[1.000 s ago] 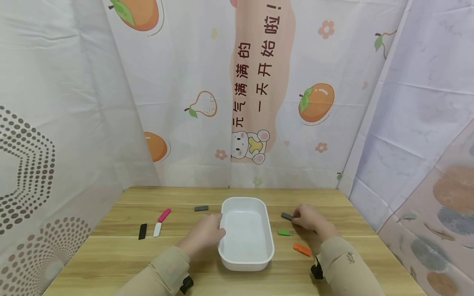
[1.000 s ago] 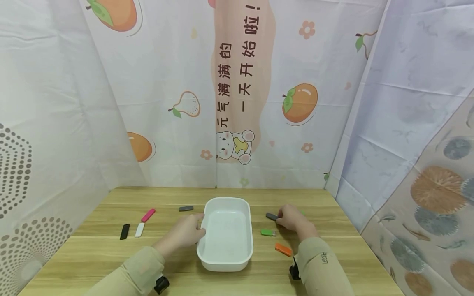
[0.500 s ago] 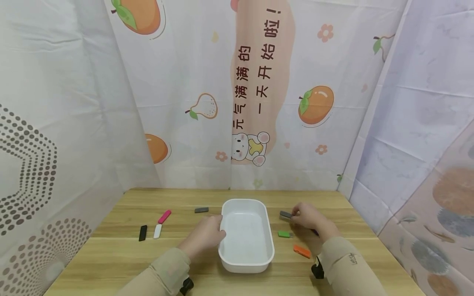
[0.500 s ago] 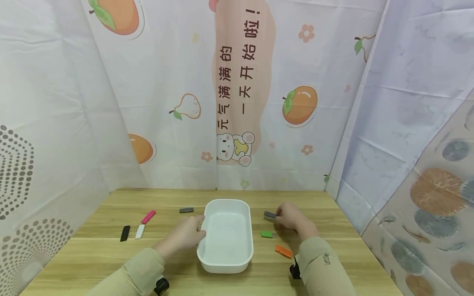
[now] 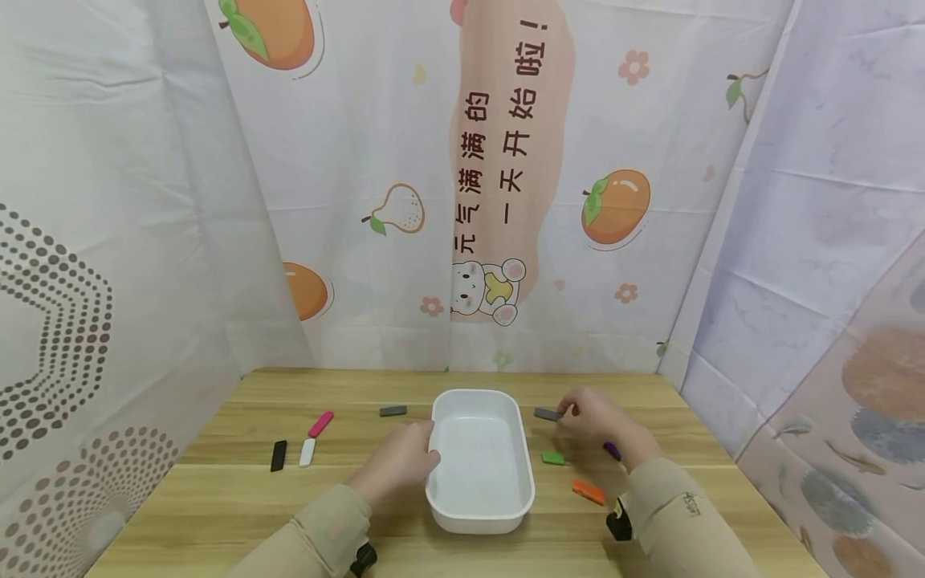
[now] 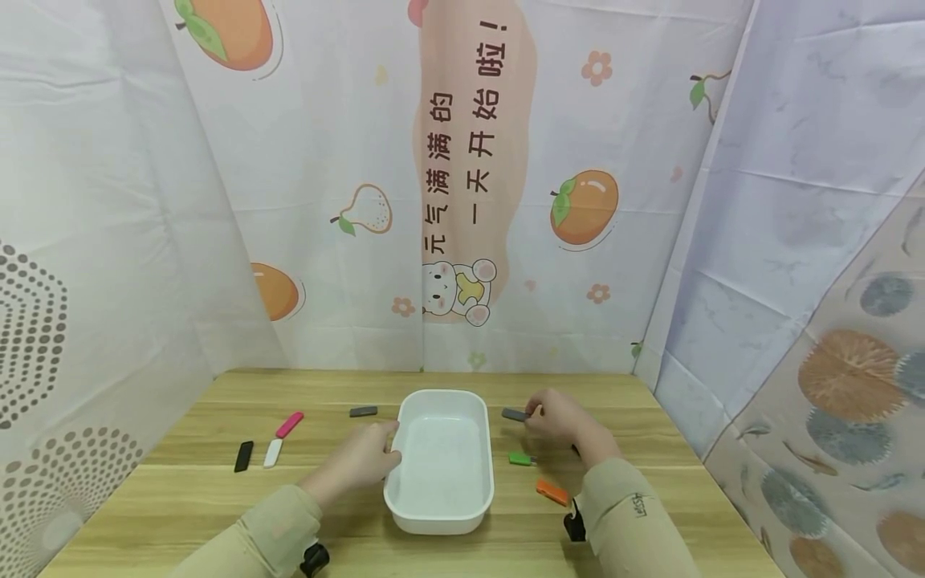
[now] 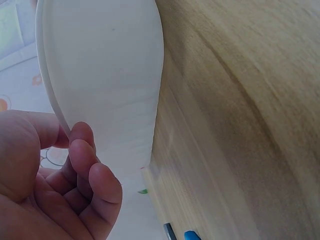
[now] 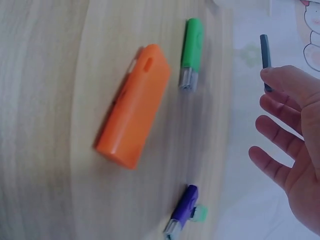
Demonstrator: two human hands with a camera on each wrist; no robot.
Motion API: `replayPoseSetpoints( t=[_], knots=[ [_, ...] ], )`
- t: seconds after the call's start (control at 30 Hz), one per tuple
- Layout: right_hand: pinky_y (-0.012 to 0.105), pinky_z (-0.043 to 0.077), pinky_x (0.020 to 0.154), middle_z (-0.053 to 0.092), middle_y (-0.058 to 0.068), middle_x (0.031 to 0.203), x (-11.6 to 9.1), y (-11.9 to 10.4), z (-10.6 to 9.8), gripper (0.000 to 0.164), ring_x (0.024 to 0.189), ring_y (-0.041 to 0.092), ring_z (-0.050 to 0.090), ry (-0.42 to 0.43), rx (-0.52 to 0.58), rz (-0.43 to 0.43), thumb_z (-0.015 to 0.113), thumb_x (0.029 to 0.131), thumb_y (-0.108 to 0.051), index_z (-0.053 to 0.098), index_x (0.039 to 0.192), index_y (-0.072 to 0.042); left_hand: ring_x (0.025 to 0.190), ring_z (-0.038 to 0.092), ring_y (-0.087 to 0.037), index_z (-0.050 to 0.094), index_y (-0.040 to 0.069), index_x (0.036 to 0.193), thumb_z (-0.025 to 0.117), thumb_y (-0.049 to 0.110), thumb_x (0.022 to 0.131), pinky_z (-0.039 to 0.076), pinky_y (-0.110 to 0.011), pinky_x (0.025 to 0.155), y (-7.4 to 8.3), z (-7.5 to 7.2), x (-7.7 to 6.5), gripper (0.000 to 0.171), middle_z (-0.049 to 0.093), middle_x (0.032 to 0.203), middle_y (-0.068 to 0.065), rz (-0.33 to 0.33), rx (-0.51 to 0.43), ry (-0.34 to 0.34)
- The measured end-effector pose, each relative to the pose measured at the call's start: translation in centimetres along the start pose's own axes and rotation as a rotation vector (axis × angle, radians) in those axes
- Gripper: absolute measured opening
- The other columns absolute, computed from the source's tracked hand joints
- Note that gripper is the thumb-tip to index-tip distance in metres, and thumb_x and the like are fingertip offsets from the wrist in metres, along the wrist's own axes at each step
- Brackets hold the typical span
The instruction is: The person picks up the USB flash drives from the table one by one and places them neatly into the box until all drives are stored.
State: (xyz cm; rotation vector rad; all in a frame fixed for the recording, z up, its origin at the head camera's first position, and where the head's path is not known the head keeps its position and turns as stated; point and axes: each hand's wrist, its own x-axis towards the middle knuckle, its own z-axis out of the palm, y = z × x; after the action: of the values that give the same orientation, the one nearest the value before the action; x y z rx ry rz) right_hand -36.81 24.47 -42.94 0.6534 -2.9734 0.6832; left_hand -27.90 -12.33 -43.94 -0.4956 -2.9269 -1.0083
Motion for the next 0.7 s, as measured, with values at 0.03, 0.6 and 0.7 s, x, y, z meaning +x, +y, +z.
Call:
replayPoseSetpoints(
  t=[0.03, 0.6, 0.7],
  knots=[
    [0.043, 0.053, 0.077, 0.068, 0.004, 0.096, 0.1, -0.1, -0.1, 0.010, 0.085, 0.020, 0.059, -0.003, 0.001, -0.008, 0.077, 0.085, -0.014, 0.075, 0.095, -0.011, 0.072, 0.057, -0.017, 0.065, -0.004, 0.124, 0.066, 0.008, 0.091, 0.053, -0.034, 0.065, 0.0, 0.0, 0.0, 0.035, 0.066, 0.088, -0.003, 0.002, 0.001, 0.000],
    [0.037, 0.052, 0.069, 0.069, 0.000, 0.092, 1.4, -1.8, -2.0, 0.010, 0.078, 0.016, 0.058, 0.011, -0.022, -0.119, 0.079, 0.086, -0.016, 0.076, 0.094, -0.011, 0.071, 0.057, -0.016, 0.066, -0.003, 0.120, 0.066, 0.007, 0.092, 0.053, -0.033, 0.064, 0.1, 0.0, 0.1, 0.029, 0.065, 0.087, -0.002, 0.001, 0.009, -0.002],
    [0.037, 0.053, 0.071, 0.070, 0.000, 0.093, 1.5, -2.3, -2.4, 0.010, 0.079, 0.015, 0.059, 0.008, -0.032, -0.123, 0.078, 0.087, -0.017, 0.077, 0.094, -0.011, 0.070, 0.057, -0.016, 0.066, -0.003, 0.118, 0.066, 0.006, 0.092, 0.052, -0.033, 0.062, 0.0, 0.1, 0.1, 0.028, 0.064, 0.085, -0.001, -0.004, 0.001, -0.005]
  ],
)
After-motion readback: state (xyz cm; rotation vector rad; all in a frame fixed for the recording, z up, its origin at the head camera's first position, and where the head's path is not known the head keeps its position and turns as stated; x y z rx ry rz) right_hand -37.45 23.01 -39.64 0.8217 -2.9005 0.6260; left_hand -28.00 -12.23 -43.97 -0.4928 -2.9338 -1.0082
